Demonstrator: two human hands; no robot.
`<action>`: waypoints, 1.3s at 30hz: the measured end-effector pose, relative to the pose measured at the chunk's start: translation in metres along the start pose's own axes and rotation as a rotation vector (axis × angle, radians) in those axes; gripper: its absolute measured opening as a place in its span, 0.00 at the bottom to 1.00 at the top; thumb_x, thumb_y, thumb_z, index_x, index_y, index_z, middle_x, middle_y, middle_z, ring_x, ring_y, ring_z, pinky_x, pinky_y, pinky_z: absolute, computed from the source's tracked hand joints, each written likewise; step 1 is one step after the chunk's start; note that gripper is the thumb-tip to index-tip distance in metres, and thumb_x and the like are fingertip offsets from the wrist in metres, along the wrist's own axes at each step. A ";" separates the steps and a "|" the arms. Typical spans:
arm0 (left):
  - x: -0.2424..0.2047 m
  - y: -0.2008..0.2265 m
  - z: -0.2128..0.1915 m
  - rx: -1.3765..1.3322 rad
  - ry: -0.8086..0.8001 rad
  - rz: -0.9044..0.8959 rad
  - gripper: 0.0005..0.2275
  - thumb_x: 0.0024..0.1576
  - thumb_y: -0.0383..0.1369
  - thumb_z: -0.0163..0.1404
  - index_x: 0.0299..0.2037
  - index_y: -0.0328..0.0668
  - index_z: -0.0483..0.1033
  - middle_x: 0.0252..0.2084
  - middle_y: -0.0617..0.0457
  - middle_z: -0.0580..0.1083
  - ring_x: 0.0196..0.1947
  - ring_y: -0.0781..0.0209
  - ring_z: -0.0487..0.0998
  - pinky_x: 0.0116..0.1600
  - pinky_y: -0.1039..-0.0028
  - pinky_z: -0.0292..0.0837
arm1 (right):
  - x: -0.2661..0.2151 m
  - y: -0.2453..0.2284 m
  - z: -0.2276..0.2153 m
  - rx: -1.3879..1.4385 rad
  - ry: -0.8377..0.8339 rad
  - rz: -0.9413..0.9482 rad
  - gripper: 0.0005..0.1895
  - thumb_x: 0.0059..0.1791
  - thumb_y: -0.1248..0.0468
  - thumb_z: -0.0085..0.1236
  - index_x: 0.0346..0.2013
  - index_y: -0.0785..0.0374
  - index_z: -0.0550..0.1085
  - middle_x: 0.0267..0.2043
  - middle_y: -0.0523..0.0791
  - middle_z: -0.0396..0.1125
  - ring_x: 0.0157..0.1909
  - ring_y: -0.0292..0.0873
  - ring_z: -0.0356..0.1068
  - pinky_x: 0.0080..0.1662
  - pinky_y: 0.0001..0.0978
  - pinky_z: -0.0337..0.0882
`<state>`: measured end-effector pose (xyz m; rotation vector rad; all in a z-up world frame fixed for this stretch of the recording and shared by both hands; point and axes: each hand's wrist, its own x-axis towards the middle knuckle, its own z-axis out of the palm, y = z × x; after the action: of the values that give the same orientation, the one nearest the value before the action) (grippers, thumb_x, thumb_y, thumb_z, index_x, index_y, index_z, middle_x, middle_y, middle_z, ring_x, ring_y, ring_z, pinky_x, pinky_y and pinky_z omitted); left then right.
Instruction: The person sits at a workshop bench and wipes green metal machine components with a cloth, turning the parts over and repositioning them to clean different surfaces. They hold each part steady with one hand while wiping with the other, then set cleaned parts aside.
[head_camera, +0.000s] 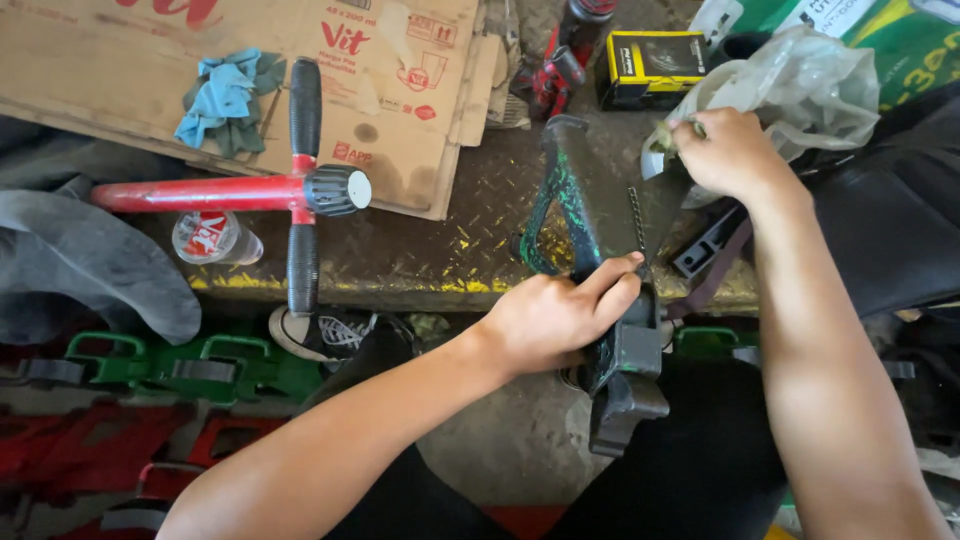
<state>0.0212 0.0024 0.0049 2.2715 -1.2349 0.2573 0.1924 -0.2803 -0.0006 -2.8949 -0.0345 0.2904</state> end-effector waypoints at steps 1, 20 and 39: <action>0.001 0.000 -0.001 0.002 0.006 0.006 0.29 0.42 0.25 0.57 0.57 0.34 0.64 0.69 0.39 0.65 0.22 0.50 0.80 0.26 0.65 0.77 | 0.007 0.012 0.007 0.057 0.040 0.013 0.22 0.59 0.49 0.48 0.51 0.65 0.78 0.46 0.61 0.74 0.49 0.64 0.73 0.53 0.52 0.71; -0.005 0.001 0.003 0.053 0.104 0.063 0.25 0.45 0.25 0.53 0.55 0.33 0.65 0.66 0.39 0.68 0.19 0.55 0.78 0.23 0.67 0.73 | -0.003 0.003 0.001 0.046 0.133 -0.009 0.32 0.60 0.43 0.50 0.27 0.67 0.80 0.29 0.58 0.73 0.38 0.62 0.75 0.48 0.51 0.72; -0.016 0.005 0.014 0.161 0.155 0.098 0.16 0.53 0.27 0.53 0.51 0.36 0.68 0.65 0.41 0.71 0.21 0.54 0.78 0.24 0.67 0.74 | 0.024 -0.112 0.046 0.655 -0.037 -0.260 0.32 0.58 0.40 0.43 0.50 0.67 0.76 0.48 0.55 0.77 0.54 0.55 0.75 0.57 0.48 0.69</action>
<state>0.0070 0.0044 -0.0115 2.2781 -1.2853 0.5775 0.2069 -0.1598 -0.0233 -2.2051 -0.2664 0.2490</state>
